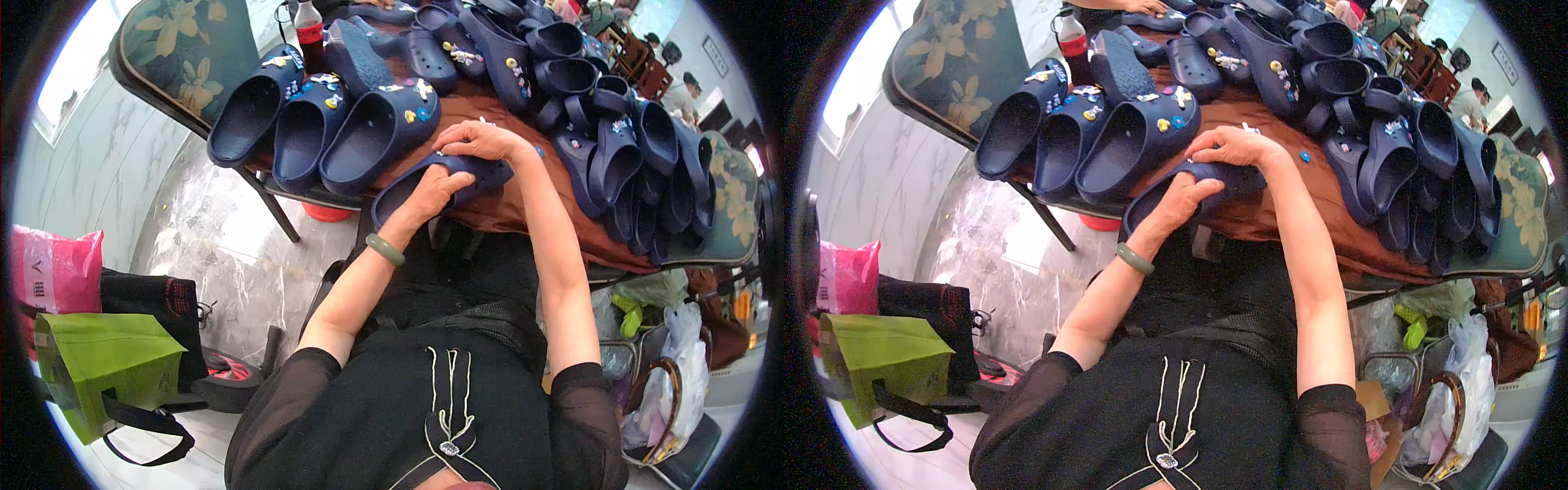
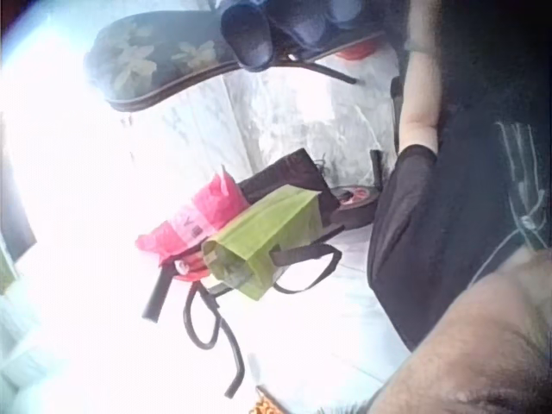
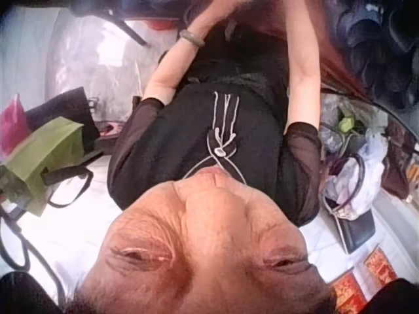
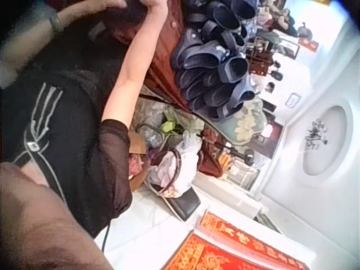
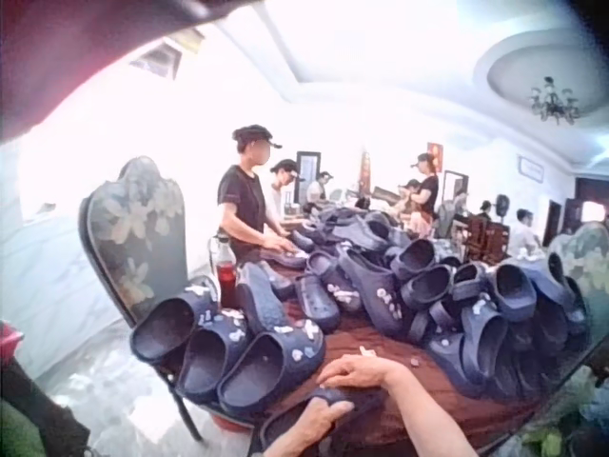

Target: Manually applying decorative charms and accessories to clogs.

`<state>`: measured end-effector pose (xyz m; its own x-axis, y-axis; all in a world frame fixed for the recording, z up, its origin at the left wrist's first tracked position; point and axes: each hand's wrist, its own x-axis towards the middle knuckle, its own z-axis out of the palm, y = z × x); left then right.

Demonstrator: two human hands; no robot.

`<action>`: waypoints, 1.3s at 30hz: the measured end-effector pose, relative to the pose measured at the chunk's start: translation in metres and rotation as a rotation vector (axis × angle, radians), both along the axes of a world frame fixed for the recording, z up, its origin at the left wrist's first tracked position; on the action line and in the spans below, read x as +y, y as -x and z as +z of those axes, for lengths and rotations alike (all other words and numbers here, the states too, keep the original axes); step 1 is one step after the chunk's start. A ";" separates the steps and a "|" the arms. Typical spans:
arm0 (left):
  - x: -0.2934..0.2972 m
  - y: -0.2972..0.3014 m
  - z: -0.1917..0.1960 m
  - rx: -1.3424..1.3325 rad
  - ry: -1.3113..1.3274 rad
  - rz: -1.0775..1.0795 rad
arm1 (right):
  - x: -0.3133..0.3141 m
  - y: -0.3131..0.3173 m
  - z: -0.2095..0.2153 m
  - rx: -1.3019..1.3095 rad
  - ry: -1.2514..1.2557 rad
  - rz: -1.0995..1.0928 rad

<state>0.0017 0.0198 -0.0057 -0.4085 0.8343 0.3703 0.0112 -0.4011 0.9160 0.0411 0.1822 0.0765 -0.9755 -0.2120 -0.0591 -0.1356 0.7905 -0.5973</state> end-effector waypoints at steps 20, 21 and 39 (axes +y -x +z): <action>0.007 0.013 -0.005 0.009 0.119 -0.051 | -0.023 -0.018 -0.033 0.361 0.178 -0.409; 0.006 0.012 -0.003 0.019 0.141 -0.056 | -0.022 -0.017 -0.034 0.364 0.148 -0.395; 0.010 0.012 -0.002 -0.108 0.136 0.032 | -0.016 0.007 -0.032 0.092 -0.129 -0.622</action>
